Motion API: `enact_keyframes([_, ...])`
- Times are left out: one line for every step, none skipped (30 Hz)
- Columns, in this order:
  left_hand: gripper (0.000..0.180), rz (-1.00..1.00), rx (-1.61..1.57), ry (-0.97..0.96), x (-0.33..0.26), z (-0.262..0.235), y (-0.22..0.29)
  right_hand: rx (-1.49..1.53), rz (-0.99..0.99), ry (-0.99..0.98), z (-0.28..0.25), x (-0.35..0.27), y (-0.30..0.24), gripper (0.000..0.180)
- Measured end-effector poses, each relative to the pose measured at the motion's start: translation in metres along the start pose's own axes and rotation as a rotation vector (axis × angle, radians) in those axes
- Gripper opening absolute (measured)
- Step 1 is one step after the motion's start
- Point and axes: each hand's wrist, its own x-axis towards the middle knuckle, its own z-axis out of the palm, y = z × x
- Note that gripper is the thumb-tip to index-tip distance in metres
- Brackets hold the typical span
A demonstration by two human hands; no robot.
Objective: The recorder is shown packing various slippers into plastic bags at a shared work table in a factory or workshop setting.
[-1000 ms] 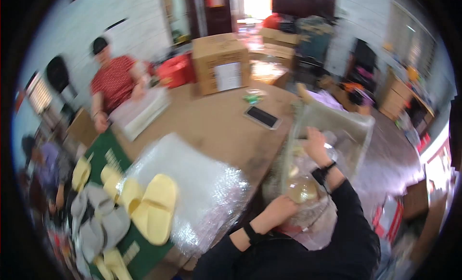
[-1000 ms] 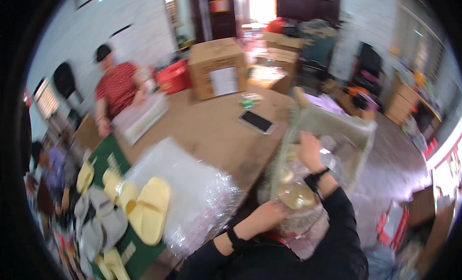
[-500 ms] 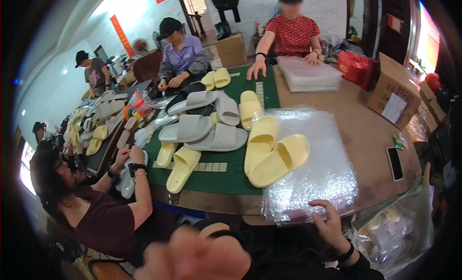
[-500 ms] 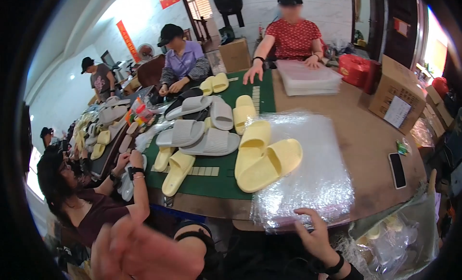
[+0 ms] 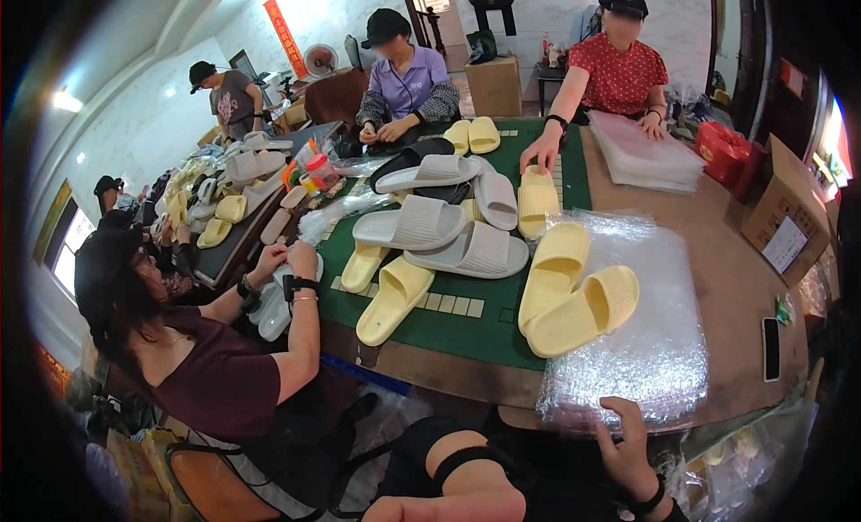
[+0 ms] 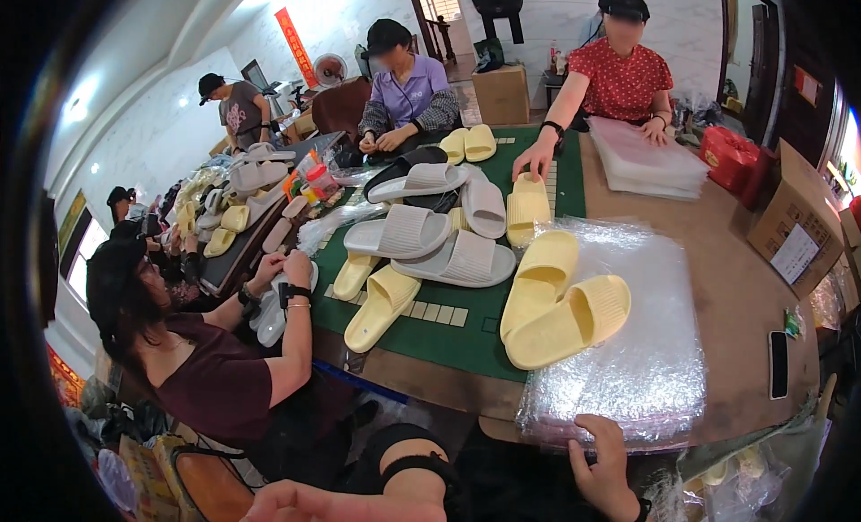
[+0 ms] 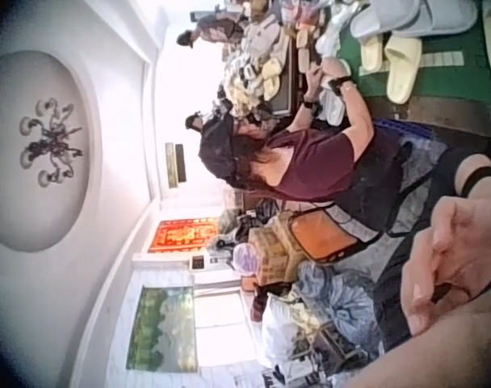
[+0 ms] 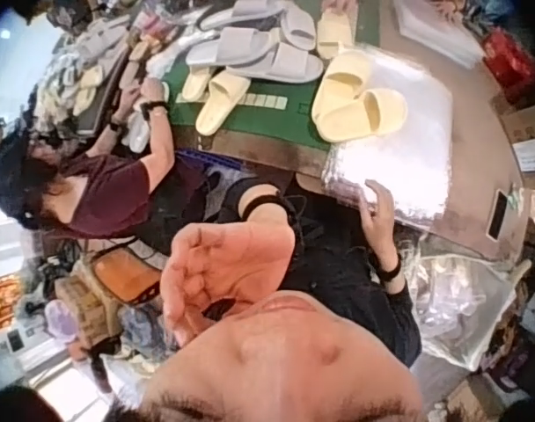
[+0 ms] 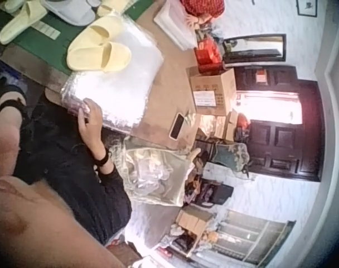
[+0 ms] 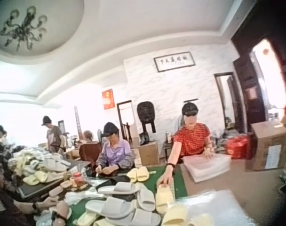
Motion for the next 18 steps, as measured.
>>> enact_keyframes([0.028,-0.019,-0.024,-0.002,-0.001,-0.002,-0.001,-0.023,-0.027,-0.032,-0.006,0.001,-0.004,0.033])
enact_keyframes([0.029,-0.038,-0.049,-0.003,-0.002,-0.005,-0.002,-0.046,-0.052,-0.064,-0.011,0.002,-0.006,0.033])
enact_keyframes([0.029,-0.055,-0.06,0.001,-0.001,-0.002,-0.004,-0.119,-0.113,-0.069,-0.018,0.003,-0.003,0.034])
enact_keyframes([0.03,-0.043,0.0,0.071,0.0,0.004,-0.006,-0.167,-0.166,-0.07,-0.025,0.009,-0.01,0.035])
enact_keyframes([0.03,-0.029,0.065,0.138,0.003,0.012,-0.008,-0.174,-0.186,-0.083,-0.032,0.014,-0.016,0.036])
enact_keyframes([0.03,-0.041,0.054,0.143,0.007,0.027,-0.023,-0.185,-0.211,-0.095,-0.036,0.02,-0.023,0.036])
enact_keyframes([0.031,0.169,-0.213,0.358,0.009,0.047,-0.041,-0.205,-0.261,-0.086,-0.036,0.022,-0.029,0.037])
enact_keyframes([0.032,0.373,-0.48,0.579,0.01,0.058,-0.053,-0.178,-0.332,-0.096,-0.036,0.03,-0.038,0.037])
enact_keyframes([0.032,0.335,-0.502,0.597,0.003,0.039,-0.04,-0.154,-0.389,-0.096,-0.035,0.036,-0.046,0.037])
enact_keyframes([0.033,-0.025,-0.392,0.247,-0.004,-0.002,-0.013,-0.078,-0.466,-0.131,-0.032,0.042,-0.05,0.038])
enact_keyframes([0.034,-0.37,-0.285,-0.117,-0.011,-0.026,-0.001,-0.086,-0.542,-0.217,-0.028,0.05,-0.064,0.039])
enact_keyframes([0.034,-0.415,-0.344,-0.097,-0.016,-0.021,-0.006,-0.007,-0.622,-0.214,-0.015,0.052,-0.073,0.039])
enact_keyframes([0.036,-0.347,-0.267,-0.107,-0.021,-0.008,-0.012,0.06,-0.69,-0.221,-0.002,0.055,-0.08,0.035])
enact_keyframes([0.038,-0.288,-0.203,-0.116,-0.028,0.003,-0.016,0.093,-0.75,-0.175,0.015,0.053,-0.08,0.034])
enact_keyframes([0.04,-0.204,-0.1,-0.153,-0.034,0.002,-0.015,0.095,-0.844,-0.143,0.02,0.057,-0.084,0.034])
enact_keyframes([0.04,-0.263,-0.182,-0.145,-0.036,0.002,-0.011,0.157,-0.838,-0.138,0.037,0.057,-0.079,0.035])
enact_keyframes([0.043,-0.196,-0.101,-0.167,-0.04,0.004,-0.012,0.216,-0.811,-0.122,0.051,0.059,-0.068,0.04])
enact_keyframes([0.046,-0.109,0.003,-0.191,-0.042,0.004,-0.011,0.259,-0.744,-0.132,0.057,0.06,-0.072,0.038])
